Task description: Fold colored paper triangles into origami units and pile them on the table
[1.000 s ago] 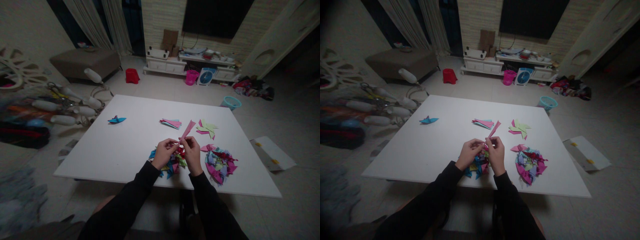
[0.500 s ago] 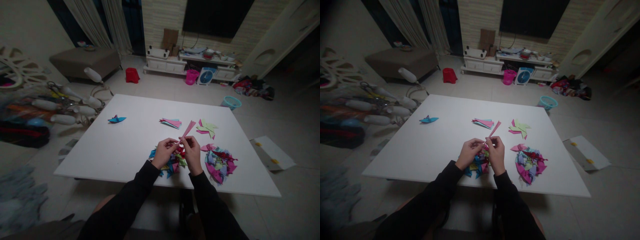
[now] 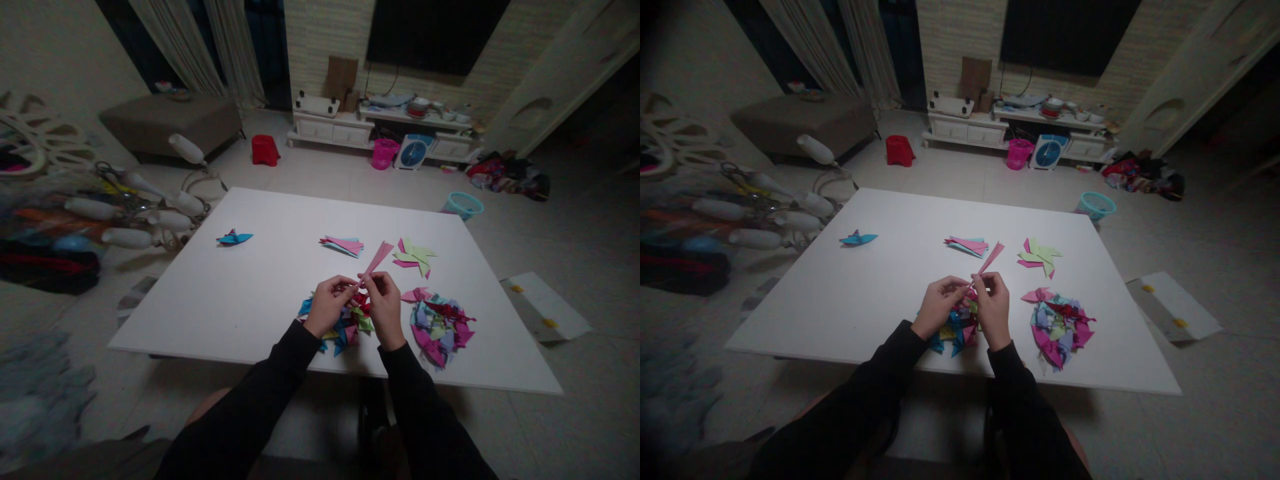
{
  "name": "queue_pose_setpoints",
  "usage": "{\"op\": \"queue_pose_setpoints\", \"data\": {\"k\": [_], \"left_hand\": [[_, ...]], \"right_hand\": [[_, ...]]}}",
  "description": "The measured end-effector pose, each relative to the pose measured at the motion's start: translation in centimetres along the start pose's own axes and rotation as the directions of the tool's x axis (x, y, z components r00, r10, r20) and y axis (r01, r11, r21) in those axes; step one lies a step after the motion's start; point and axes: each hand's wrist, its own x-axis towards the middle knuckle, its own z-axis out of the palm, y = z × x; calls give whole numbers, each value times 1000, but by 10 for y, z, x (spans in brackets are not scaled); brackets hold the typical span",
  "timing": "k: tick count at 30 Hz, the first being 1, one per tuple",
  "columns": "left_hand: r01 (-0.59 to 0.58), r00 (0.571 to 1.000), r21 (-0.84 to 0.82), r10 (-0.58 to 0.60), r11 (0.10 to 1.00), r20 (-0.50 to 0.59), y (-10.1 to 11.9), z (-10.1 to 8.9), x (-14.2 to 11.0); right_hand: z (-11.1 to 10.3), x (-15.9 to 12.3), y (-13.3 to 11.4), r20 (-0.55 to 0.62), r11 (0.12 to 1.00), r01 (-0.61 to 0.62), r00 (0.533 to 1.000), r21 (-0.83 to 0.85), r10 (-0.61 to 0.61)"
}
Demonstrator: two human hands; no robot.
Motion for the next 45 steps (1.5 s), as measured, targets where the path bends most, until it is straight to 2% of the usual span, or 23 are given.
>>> {"op": "queue_pose_setpoints", "data": {"k": [45], "left_hand": [[3, 1000, 1, -3, 1000, -2, 2, 0, -2]], "right_hand": [[0, 0, 0, 6, 1000, -4, 1000, 1, 4]]}}
